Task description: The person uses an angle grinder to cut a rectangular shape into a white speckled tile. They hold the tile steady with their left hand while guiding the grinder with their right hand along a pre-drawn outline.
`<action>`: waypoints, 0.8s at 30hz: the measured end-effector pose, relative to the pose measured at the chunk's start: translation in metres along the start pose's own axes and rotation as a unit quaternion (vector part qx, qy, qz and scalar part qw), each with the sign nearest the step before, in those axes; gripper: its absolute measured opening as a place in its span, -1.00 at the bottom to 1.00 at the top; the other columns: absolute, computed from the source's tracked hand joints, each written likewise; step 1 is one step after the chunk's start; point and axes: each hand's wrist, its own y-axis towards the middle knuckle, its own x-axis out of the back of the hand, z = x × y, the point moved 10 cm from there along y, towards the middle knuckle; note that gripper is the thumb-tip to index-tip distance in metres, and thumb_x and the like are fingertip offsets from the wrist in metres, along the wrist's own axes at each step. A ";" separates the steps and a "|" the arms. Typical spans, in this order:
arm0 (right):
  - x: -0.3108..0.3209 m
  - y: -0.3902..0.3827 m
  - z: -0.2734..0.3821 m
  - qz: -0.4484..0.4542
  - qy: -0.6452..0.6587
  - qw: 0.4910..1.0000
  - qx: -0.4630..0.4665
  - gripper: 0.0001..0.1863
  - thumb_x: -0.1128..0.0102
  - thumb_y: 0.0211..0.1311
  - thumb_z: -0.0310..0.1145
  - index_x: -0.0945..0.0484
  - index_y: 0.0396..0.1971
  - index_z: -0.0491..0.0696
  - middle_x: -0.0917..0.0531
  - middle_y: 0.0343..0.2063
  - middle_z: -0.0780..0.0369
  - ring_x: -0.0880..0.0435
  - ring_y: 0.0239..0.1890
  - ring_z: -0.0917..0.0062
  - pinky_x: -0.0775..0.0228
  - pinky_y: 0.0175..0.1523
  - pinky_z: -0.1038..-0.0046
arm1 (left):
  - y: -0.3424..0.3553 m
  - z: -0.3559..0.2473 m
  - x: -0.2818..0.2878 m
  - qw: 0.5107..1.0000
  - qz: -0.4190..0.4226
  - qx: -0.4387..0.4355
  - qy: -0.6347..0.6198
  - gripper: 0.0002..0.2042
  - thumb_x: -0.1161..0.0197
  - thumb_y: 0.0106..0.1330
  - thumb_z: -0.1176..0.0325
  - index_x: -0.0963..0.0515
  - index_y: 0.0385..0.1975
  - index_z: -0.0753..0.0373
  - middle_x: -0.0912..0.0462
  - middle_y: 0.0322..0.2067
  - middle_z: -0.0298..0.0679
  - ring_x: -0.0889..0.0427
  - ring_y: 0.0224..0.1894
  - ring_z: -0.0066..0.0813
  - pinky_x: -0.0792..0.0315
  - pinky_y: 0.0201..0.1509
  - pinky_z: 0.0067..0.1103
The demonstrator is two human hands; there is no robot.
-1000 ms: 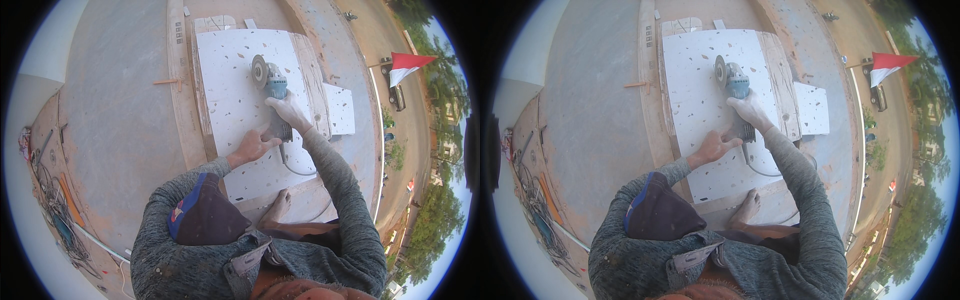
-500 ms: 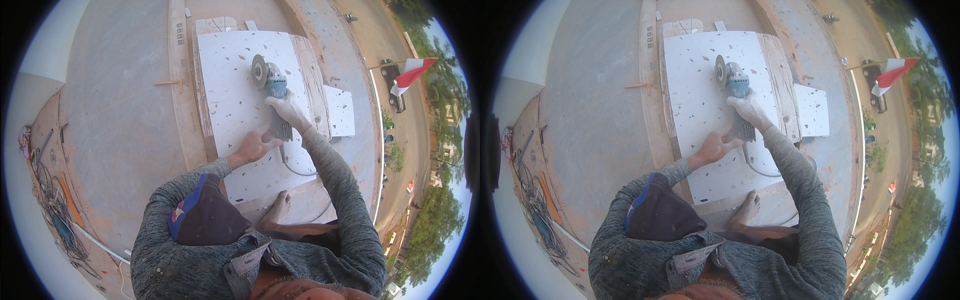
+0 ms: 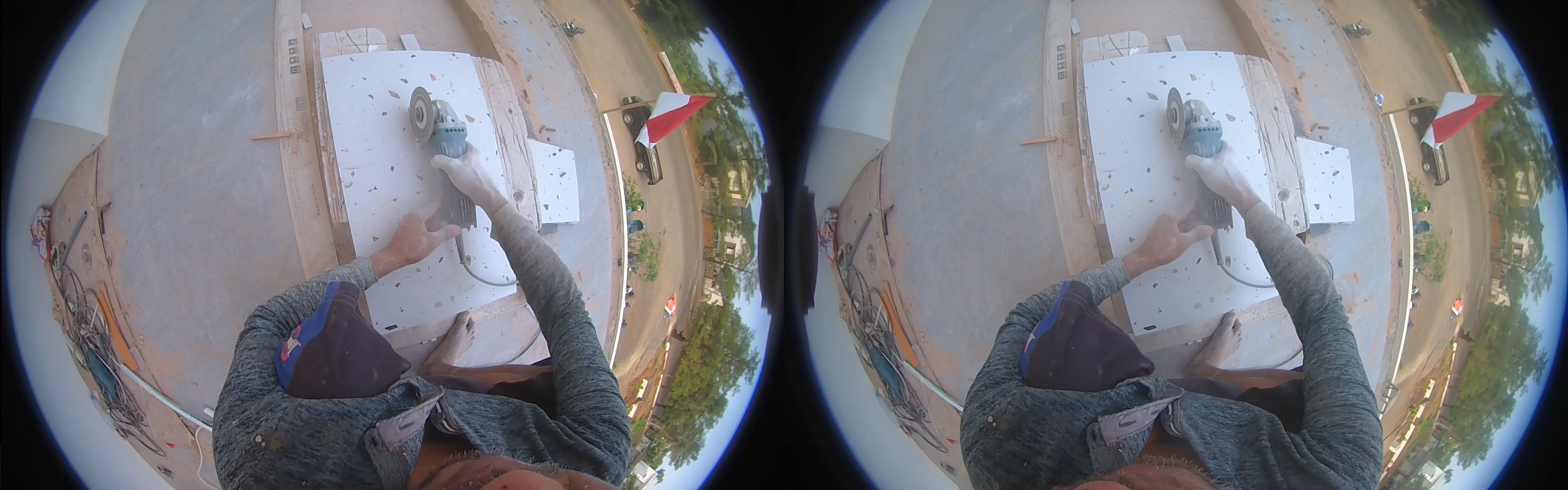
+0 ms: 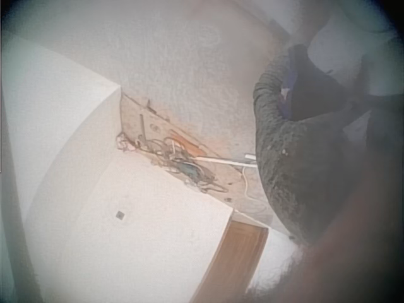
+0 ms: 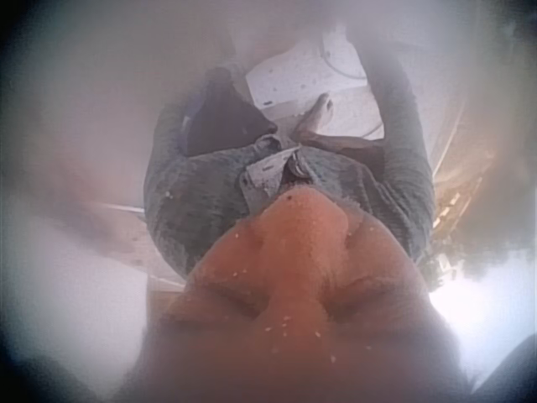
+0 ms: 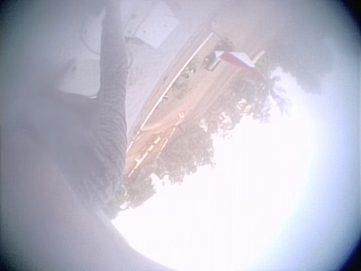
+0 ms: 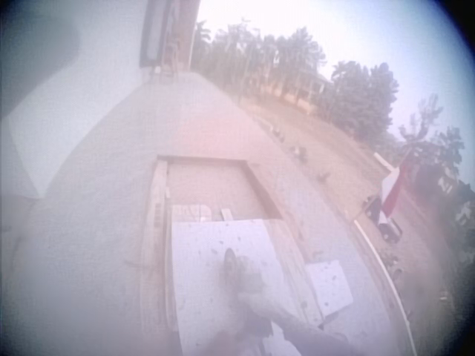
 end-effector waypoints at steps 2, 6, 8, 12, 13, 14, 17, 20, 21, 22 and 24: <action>0.001 0.000 0.002 -0.004 -0.008 1.000 0.003 -0.28 -0.46 0.08 -0.14 -0.57 0.11 -0.40 -0.77 -0.16 0.02 -0.79 -0.18 0.37 -0.66 -0.03 0.35 | 0.000 -0.001 0.001 1.000 0.000 -0.002 -0.010 -0.11 -0.45 0.48 0.10 -0.15 0.52 0.68 -0.72 0.18 0.20 -0.71 0.24 -0.17 -0.52 0.36 -0.39; 0.000 -0.004 0.008 -0.001 -0.013 1.000 -0.016 -0.28 -0.44 0.06 -0.13 -0.58 0.12 -0.37 -0.77 -0.13 0.00 -0.79 -0.11 0.30 -0.63 0.07 0.31 | 0.000 0.001 0.002 1.000 -0.012 -0.013 -0.026 -0.08 -0.45 0.47 0.10 -0.13 0.53 0.70 -0.72 0.19 0.19 -0.71 0.23 -0.20 -0.52 0.36 -0.41; 0.000 -0.004 0.008 0.003 -0.009 1.000 -0.020 -0.28 -0.43 0.06 -0.12 -0.58 0.12 -0.36 -0.77 -0.11 -0.01 -0.79 -0.08 0.27 -0.62 0.11 0.28 | 0.001 -0.001 0.003 1.000 -0.011 -0.019 -0.011 -0.08 -0.46 0.47 0.10 -0.12 0.53 0.69 -0.72 0.19 0.19 -0.71 0.23 -0.21 -0.53 0.35 -0.41; 0.000 0.002 0.003 -0.006 -0.002 1.000 -0.001 -0.28 -0.45 0.06 -0.13 -0.56 0.10 -0.40 -0.76 -0.18 0.02 -0.77 -0.18 0.33 -0.64 -0.01 0.33 | 0.001 -0.003 0.002 1.000 -0.005 -0.013 -0.015 -0.09 -0.45 0.48 0.11 -0.11 0.54 0.68 -0.73 0.19 0.15 -0.73 0.20 -0.23 -0.55 0.31 -0.42; 0.001 0.004 0.003 -0.012 -0.002 1.000 0.008 -0.27 -0.47 0.06 -0.13 -0.56 0.09 -0.41 -0.76 -0.21 0.04 -0.77 -0.23 0.36 -0.65 -0.07 0.36 | 0.001 -0.002 0.002 1.000 -0.007 -0.016 -0.016 -0.09 -0.45 0.48 0.11 -0.11 0.54 0.67 -0.73 0.18 0.15 -0.74 0.18 -0.24 -0.56 0.29 -0.43; 0.000 0.005 0.002 -0.011 -0.005 1.000 0.004 -0.27 -0.47 0.06 -0.13 -0.56 0.09 -0.41 -0.76 -0.22 0.04 -0.77 -0.23 0.35 -0.64 -0.07 0.36 | 0.001 -0.002 0.003 1.000 -0.010 -0.018 -0.017 -0.09 -0.44 0.49 0.11 -0.11 0.54 0.67 -0.74 0.18 0.14 -0.75 0.17 -0.25 -0.57 0.27 -0.43; 0.000 0.007 0.001 -0.014 -0.013 1.000 -0.001 -0.26 -0.46 0.05 -0.12 -0.55 0.09 -0.41 -0.76 -0.22 0.03 -0.77 -0.22 0.35 -0.64 -0.05 0.35 | 0.002 -0.003 0.002 0.999 -0.002 -0.022 -0.043 -0.11 -0.44 0.49 0.14 -0.11 0.55 0.65 -0.75 0.16 0.12 -0.78 0.10 -0.29 -0.61 0.20 -0.44; 0.001 0.005 0.004 -0.014 -0.018 1.000 -0.004 -0.25 -0.45 0.04 -0.10 -0.56 0.10 -0.41 -0.76 -0.18 0.01 -0.78 -0.17 0.30 -0.64 0.01 0.32 | 0.001 -0.006 0.003 1.000 0.001 -0.008 -0.023 -0.15 -0.44 0.50 0.17 -0.14 0.56 0.60 -0.76 0.15 0.10 -0.79 0.04 -0.34 -0.62 0.16 -0.44; 0.001 0.004 0.007 -0.007 -0.019 1.000 -0.010 -0.24 -0.45 0.03 -0.10 -0.56 0.11 -0.40 -0.77 -0.15 -0.02 -0.79 -0.12 0.27 -0.64 0.05 0.30 | 0.002 -0.005 0.003 0.999 -0.003 -0.017 -0.027 -0.16 -0.45 0.49 0.18 -0.17 0.55 0.59 -0.76 0.13 0.09 -0.79 0.03 -0.35 -0.62 0.15 -0.44; 0.000 0.003 0.008 0.001 -0.019 1.000 -0.016 -0.24 -0.45 0.02 -0.10 -0.57 0.12 -0.38 -0.77 -0.11 -0.04 -0.80 -0.06 0.23 -0.63 0.10 0.28 | 0.002 -0.003 0.003 0.999 -0.007 -0.027 -0.030 -0.18 -0.45 0.49 0.19 -0.19 0.54 0.58 -0.77 0.12 0.08 -0.79 0.01 -0.36 -0.62 0.14 -0.44; 0.001 0.004 0.008 -0.012 -0.024 1.000 -0.008 -0.25 -0.45 0.03 -0.09 -0.58 0.10 -0.40 -0.77 -0.17 0.00 -0.78 -0.15 0.29 -0.64 0.02 0.32 | 0.004 -0.001 0.002 0.998 -0.013 -0.041 -0.038 -0.21 -0.45 0.49 0.19 -0.23 0.53 0.55 -0.78 0.10 0.07 -0.79 -0.01 -0.39 -0.62 0.11 -0.45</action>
